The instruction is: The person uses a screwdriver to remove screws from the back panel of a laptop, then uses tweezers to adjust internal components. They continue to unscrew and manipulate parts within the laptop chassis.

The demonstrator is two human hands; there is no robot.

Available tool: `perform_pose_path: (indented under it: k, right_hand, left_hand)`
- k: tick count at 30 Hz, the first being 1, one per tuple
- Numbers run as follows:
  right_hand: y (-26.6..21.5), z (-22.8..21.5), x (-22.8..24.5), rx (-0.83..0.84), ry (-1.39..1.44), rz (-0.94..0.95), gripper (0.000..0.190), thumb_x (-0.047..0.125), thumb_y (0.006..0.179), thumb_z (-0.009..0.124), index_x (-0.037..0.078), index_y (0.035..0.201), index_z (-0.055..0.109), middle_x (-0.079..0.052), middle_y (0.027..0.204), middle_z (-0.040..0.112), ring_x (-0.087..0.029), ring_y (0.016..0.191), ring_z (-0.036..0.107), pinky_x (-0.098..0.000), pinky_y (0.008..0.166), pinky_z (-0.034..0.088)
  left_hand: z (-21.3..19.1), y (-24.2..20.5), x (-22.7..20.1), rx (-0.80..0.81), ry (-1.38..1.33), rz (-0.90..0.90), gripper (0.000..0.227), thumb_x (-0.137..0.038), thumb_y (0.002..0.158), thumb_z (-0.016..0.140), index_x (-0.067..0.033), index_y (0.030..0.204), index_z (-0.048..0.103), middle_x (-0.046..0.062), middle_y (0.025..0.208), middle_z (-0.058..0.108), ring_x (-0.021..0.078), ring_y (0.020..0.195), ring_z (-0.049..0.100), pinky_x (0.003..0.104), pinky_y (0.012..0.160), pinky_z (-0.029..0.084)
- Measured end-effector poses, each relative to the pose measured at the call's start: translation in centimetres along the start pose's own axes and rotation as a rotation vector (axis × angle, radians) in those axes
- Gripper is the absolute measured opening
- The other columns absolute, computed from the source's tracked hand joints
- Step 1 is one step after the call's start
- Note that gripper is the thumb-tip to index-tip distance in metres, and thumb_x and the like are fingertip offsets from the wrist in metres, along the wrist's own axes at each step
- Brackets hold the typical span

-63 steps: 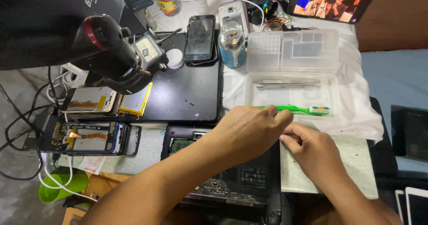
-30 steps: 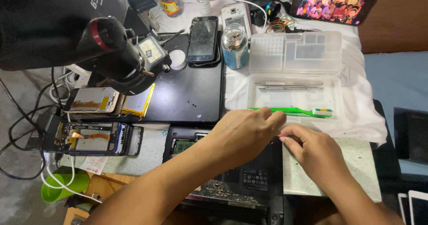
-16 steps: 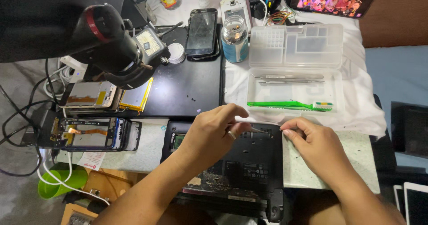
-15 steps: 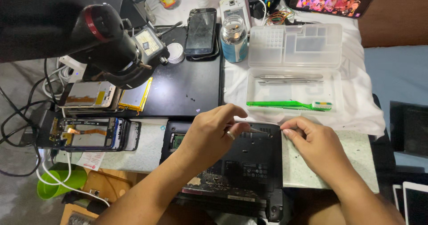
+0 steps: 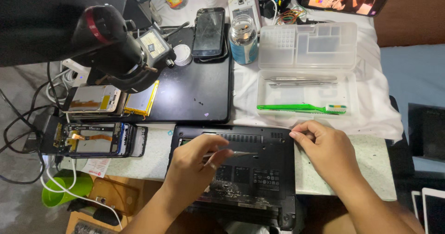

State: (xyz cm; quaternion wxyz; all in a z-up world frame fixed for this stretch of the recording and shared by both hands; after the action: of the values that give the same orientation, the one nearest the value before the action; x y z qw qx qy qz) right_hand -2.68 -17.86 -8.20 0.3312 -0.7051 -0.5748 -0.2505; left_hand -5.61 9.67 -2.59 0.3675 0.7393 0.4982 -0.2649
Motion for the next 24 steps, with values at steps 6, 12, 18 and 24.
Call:
perform_pose_path:
  k: [6, 12, 18, 24]
  right_hand:
    - [-0.6, 0.1, 0.5, -0.041, -0.102, -0.036, 0.021, 0.032, 0.087, 0.072, 0.015, 0.097, 0.078, -0.006, 0.069, 0.074, -0.022, 0.055, 0.064, -0.0371, 0.056, 0.047]
    - [-0.8, 0.6, 5.6, -0.055, -0.09, -0.368, 0.017, 0.029, 0.085, 0.072, 0.015, 0.094, 0.074, -0.003, 0.079, 0.076, -0.022, 0.057, 0.069, -0.0367, 0.054, 0.052]
    - [4.2, 6.6, 13.8, 0.021, -0.145, -0.802, 0.011, 0.025, 0.092, 0.069, 0.014, 0.094, 0.071, -0.006, 0.079, 0.073, -0.027, 0.068, 0.071, -0.0393, 0.059, 0.053]
    - [5.5, 10.6, 15.8, 0.058, -0.171, -0.741, 0.011, 0.025, 0.091, 0.069, 0.014, 0.091, 0.071, -0.006, 0.08, 0.073, -0.029, 0.072, 0.071, -0.0416, 0.064, 0.054]
  left_hand:
    - [-2.7, -5.3, 3.1, -0.176, -0.008, -0.177, 0.019, -0.011, 0.088, 0.079, -0.0042, 0.103, 0.071, 0.004, 0.08, 0.074, 0.0101, 0.069, 0.07, 0.022, 0.059, 0.055]
    - [-3.9, -11.1, 9.9, -0.604, -0.339, -0.383, 0.016, -0.015, 0.095, 0.074, -0.0018, 0.098, 0.066, -0.001, 0.077, 0.063, 0.0042, 0.06, 0.052, 0.018, 0.055, 0.041]
    - [-2.3, -14.1, 12.0, -0.723, -0.294, -0.487, 0.016, -0.017, 0.092, 0.074, -0.0031, 0.094, 0.067, -0.001, 0.074, 0.061, 0.005, 0.062, 0.051, 0.019, 0.056, 0.041]
    - [-1.3, -14.3, 11.6, -0.744, -0.24, -0.393, 0.016, -0.016, 0.092, 0.077, -0.0021, 0.093, 0.069, -0.001, 0.082, 0.064, 0.0067, 0.076, 0.056, 0.021, 0.072, 0.047]
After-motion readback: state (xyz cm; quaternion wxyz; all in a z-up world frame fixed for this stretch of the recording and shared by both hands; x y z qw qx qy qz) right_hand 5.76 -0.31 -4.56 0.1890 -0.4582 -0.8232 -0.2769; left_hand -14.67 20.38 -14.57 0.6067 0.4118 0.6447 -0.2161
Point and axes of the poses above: each hand's wrist, its own y-axis towards the middle knuckle, its own z-axis out of the palm, x = y × z, the point moved 2 cm from there along y, towards the middle knuckle
